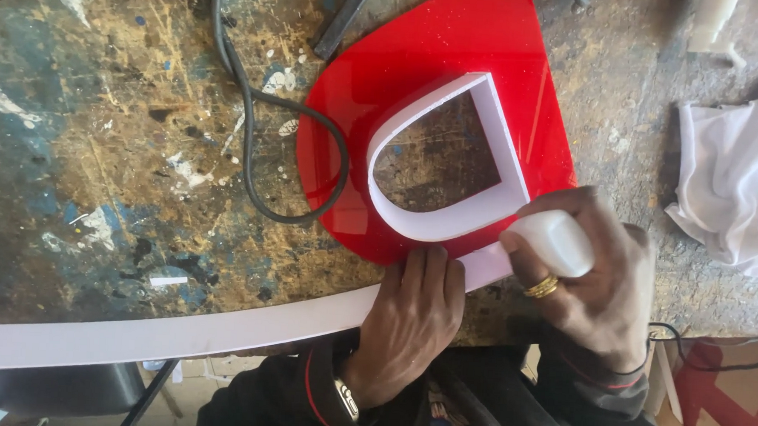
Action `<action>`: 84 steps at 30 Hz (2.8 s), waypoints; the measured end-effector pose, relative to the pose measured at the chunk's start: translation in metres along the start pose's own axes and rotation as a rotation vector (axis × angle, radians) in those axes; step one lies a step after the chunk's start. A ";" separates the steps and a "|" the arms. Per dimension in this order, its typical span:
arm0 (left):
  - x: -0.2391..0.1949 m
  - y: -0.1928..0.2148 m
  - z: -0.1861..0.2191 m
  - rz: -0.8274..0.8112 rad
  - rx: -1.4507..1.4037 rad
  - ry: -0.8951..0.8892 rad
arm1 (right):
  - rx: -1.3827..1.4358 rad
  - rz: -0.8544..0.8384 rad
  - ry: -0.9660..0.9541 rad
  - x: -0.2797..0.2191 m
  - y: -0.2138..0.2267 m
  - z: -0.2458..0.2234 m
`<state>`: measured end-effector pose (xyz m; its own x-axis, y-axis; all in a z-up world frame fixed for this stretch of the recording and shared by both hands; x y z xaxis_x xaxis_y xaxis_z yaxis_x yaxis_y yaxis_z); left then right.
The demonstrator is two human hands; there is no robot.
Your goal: Assembling a 3D acrylic letter by gluing a white plastic border strip to a red acrylic base.
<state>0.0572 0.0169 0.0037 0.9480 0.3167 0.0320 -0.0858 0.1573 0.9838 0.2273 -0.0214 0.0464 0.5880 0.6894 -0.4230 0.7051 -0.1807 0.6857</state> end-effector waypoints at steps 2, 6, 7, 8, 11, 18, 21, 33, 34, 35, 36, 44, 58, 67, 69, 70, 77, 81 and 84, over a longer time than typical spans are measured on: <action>0.000 0.001 0.001 0.022 0.010 -0.002 | 0.193 0.142 0.060 -0.003 0.015 -0.004; 0.000 -0.001 0.002 0.008 0.016 -0.007 | 0.179 0.196 0.045 0.003 0.026 0.000; -0.001 -0.001 0.002 0.007 0.023 -0.006 | 0.187 0.205 0.009 0.004 0.027 -0.002; -0.001 -0.002 0.002 0.006 0.030 -0.005 | 0.195 0.214 -0.028 0.004 0.028 -0.004; -0.002 -0.001 0.002 -0.007 0.008 -0.004 | 0.212 0.110 0.057 0.008 0.018 0.009; 0.001 0.003 0.002 0.003 0.038 0.002 | 0.053 0.010 0.092 0.001 -0.009 -0.013; 0.001 0.001 0.003 0.011 0.024 0.005 | 0.043 0.013 0.247 -0.006 -0.010 -0.016; 0.000 0.002 0.005 0.040 0.170 -0.011 | 0.719 0.743 0.117 -0.034 0.049 0.120; 0.000 0.000 0.004 0.035 0.159 -0.006 | 0.795 0.620 0.163 -0.029 0.048 0.135; 0.000 0.000 0.003 0.029 0.151 0.003 | 0.869 0.490 0.212 -0.022 0.047 0.149; -0.001 -0.002 0.004 0.037 0.162 -0.001 | 0.876 0.497 0.223 -0.022 0.047 0.143; 0.000 -0.005 0.003 0.017 0.197 -0.010 | 0.266 0.590 0.280 -0.009 0.036 0.109; -0.004 -0.016 0.004 0.013 0.051 0.007 | -0.074 0.546 0.342 -0.068 -0.042 0.102; 0.007 -0.021 0.017 0.072 0.144 0.116 | -0.045 0.487 0.407 -0.040 -0.025 0.109; 0.009 -0.019 0.018 0.075 0.152 0.135 | -0.019 0.465 0.400 -0.035 -0.025 0.111; 0.009 -0.019 0.018 0.092 0.155 0.127 | -0.025 0.445 0.420 -0.033 -0.026 0.114; 0.011 -0.017 0.018 0.154 0.180 0.108 | 0.029 0.421 0.466 -0.028 -0.024 0.115; 0.014 -0.011 0.021 0.171 0.173 0.103 | 0.035 0.428 0.450 -0.027 -0.023 0.115; 0.011 -0.008 0.022 0.144 0.149 0.120 | 0.035 0.436 0.482 -0.031 -0.023 0.113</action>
<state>0.0754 -0.0010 0.0000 0.8854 0.4360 0.1613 -0.1625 -0.0347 0.9861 0.2370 -0.1177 -0.0229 0.5852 0.7836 0.2086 0.4591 -0.5323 0.7113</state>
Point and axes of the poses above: each hand's wrist, its own x-axis towards the middle knuckle, its own y-axis out of the back of the hand, z = x × y, the point moved 6 cm from there along x, towards the middle knuckle, and after that the axes turned 7 degrees about -y, right-handed, at the moved point
